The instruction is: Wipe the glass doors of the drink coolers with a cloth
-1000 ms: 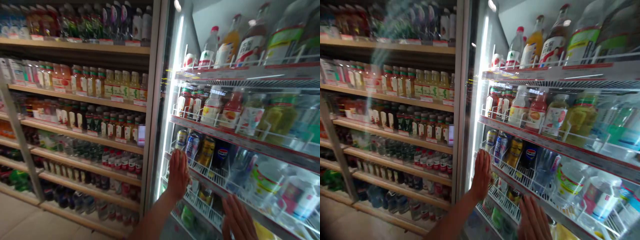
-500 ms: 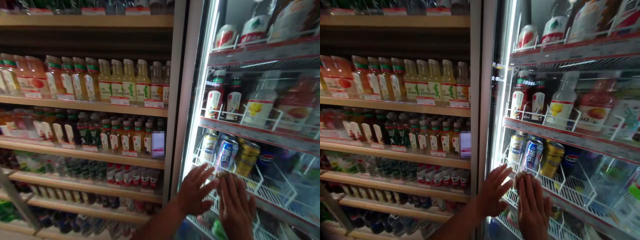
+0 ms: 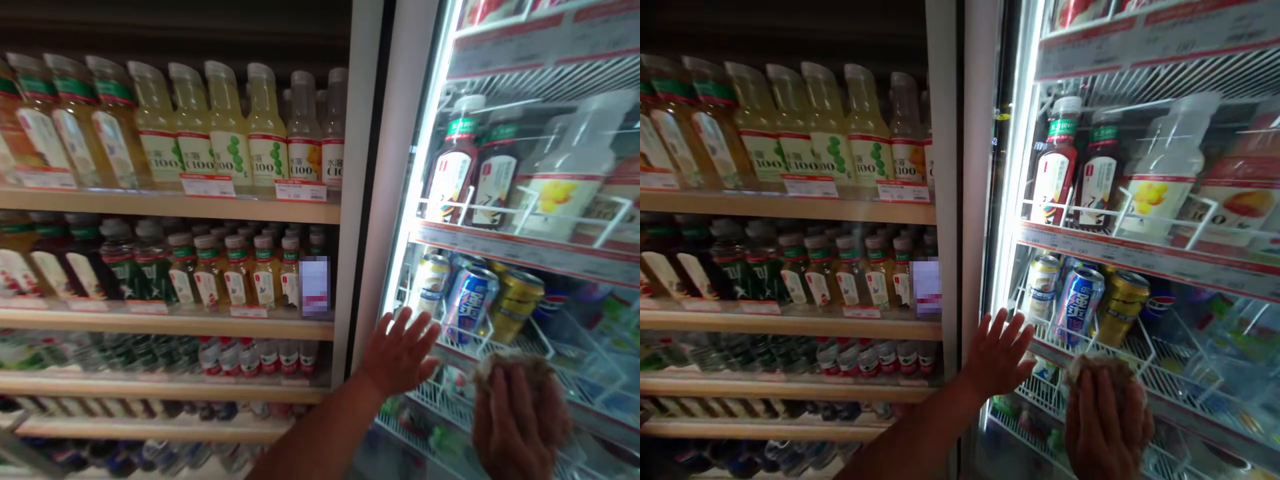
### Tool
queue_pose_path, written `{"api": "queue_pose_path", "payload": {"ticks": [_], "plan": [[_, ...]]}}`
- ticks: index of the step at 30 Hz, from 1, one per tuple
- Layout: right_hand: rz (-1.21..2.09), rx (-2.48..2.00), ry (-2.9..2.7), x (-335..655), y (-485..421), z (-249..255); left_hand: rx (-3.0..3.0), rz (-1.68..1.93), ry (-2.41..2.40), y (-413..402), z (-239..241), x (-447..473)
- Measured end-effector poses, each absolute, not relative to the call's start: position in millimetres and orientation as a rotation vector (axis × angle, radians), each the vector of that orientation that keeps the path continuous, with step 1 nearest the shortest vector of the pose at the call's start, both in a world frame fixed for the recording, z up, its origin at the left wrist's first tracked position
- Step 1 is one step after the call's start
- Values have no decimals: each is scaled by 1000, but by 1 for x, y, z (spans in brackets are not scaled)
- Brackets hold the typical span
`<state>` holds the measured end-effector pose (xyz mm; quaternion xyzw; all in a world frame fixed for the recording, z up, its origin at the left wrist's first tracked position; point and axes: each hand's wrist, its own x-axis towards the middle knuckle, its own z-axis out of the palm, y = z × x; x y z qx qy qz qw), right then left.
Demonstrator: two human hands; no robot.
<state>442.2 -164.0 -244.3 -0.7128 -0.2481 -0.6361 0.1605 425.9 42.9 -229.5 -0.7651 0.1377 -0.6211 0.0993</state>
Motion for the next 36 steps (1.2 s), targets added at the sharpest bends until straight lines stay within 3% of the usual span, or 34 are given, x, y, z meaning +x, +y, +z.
{"api": "queue_pose_path", "payload": {"ticks": [4, 8, 14, 21, 27, 33, 36], "plan": [[-2001, -1912, -685, 454, -180, -190, -2249, -1860, 406, 44, -229, 427], [-1903, -1983, -602, 453, -174, -148, -2247, -1849, 390, 44, -230, 428], [-1979, -2028, -794, 444, -144, -192, -2245, -1831, 396, 45, -228, 428], [-1941, -1907, -580, 455, -161, -149, -2267, -1853, 432, 46, -227, 429], [-1915, -2124, -777, 443, -149, -212, -2290, -1862, 456, 46, -226, 430], [-1942, -1989, -545, 454, -182, -155, -2285, -1902, 467, 46, -221, 430], [-1939, -1977, -538, 454, -186, -172, -2291, -1904, 474, 46, -218, 431]]}}
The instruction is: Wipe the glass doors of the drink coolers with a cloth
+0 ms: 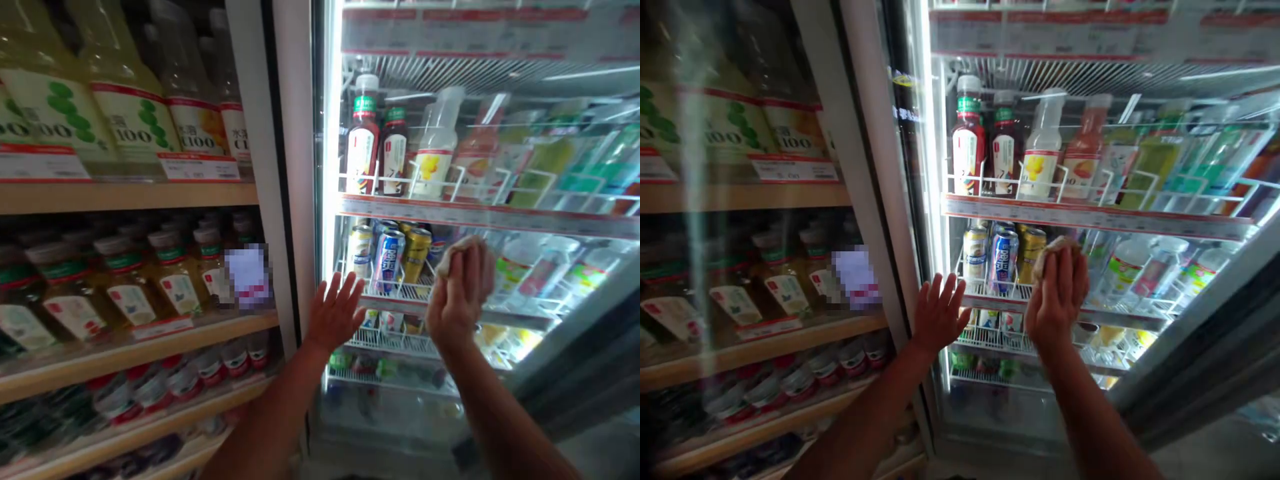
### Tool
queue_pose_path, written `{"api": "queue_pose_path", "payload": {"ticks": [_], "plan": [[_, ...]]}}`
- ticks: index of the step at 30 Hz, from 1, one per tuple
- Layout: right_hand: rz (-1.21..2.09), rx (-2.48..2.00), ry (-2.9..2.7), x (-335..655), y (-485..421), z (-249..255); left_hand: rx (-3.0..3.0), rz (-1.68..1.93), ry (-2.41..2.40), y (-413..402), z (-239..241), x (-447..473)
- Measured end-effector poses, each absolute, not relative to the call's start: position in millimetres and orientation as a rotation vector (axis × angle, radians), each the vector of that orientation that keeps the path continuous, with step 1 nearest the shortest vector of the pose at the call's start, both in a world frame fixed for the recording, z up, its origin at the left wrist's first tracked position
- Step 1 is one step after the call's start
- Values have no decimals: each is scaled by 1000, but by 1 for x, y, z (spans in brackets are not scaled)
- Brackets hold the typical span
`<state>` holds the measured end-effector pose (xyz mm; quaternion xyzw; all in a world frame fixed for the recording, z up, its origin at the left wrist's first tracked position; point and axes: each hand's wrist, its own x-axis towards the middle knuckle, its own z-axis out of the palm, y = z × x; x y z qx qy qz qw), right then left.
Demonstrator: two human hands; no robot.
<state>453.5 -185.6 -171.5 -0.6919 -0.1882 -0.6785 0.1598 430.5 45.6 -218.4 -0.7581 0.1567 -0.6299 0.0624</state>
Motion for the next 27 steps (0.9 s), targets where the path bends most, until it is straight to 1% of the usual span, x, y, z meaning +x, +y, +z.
{"api": "queue_pose_path", "payload": {"ticks": [3, 5, 6, 8, 10, 12, 14, 17, 19, 21, 25, 27], "plan": [[-1887, -2116, -630, 444, -182, -223, -2308, -1912, 500, 46, -217, 431], [-1826, -2230, -706, 441, -185, -240, -2338, -1911, 531, 47, -216, 433], [-1808, -2258, -691, 442, -189, -237, -2354, -1915, 548, 48, -217, 434], [-1815, -2231, -549, 448, -203, -213, -2379, -1931, 595, 51, -217, 437], [-1837, -2109, -356, 458, -222, -184, -2401, -1955, 630, 54, -218, 440], [-1821, -2025, -277, 464, -237, -172, -2434, -1946, 650, 56, -219, 442], [-1783, -2008, -273, 461, -245, -191, -2473, -1933, 643, 54, -220, 440], [-1741, -2108, -352, 454, -250, -248, -2442, -1984, 655, 39, -223, 433], [-1727, -2187, -426, 454, -258, -268, -2403, -1993, 746, 20, -224, 430], [-1735, -2189, -392, 460, -276, -254, -2385, -1965, 877, -4, -223, 430], [-1847, -1954, -180, 479, -331, -182, -2377, -2001, 972, -50, -217, 439], [-1859, -1921, -141, 483, -352, -175, -2398, -2008, 942, -66, -216, 446]]}}
